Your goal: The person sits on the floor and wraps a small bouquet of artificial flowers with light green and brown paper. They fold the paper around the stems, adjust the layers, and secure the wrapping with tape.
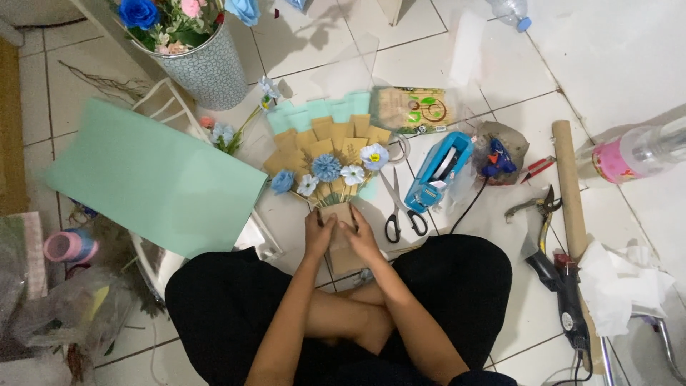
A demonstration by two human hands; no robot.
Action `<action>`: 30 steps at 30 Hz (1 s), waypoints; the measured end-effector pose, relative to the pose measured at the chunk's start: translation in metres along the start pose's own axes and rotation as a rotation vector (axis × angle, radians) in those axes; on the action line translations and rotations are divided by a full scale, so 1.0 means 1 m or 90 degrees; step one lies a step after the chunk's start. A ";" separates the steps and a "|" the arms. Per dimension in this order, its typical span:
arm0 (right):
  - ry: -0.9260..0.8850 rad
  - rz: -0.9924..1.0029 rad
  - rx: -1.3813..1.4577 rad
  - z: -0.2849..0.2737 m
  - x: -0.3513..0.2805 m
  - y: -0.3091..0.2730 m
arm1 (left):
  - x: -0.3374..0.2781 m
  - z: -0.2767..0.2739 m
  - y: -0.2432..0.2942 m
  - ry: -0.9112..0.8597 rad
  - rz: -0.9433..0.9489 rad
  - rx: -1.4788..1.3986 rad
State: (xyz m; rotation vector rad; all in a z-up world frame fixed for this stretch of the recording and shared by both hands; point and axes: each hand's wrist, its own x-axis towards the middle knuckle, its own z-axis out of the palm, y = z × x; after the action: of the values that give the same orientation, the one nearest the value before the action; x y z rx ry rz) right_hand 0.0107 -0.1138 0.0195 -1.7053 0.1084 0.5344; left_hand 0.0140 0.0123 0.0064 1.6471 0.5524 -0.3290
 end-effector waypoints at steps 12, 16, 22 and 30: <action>0.024 0.085 0.071 -0.017 -0.011 0.004 | -0.016 -0.003 0.021 -0.010 -0.096 -0.310; 0.019 0.081 0.077 -0.015 -0.012 -0.001 | -0.020 -0.004 0.034 0.005 -0.084 -0.364; 0.067 0.074 0.130 0.003 -0.006 0.012 | 0.018 0.006 -0.045 0.052 -0.067 -0.302; 0.030 0.095 0.104 0.007 -0.009 0.004 | -0.020 0.011 -0.005 0.049 -0.065 -0.108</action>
State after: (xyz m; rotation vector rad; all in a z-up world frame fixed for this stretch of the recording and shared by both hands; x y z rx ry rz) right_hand -0.0006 -0.1099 0.0182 -1.5582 0.3065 0.5801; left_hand -0.0039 -0.0013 0.0107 1.4762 0.7042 -0.2863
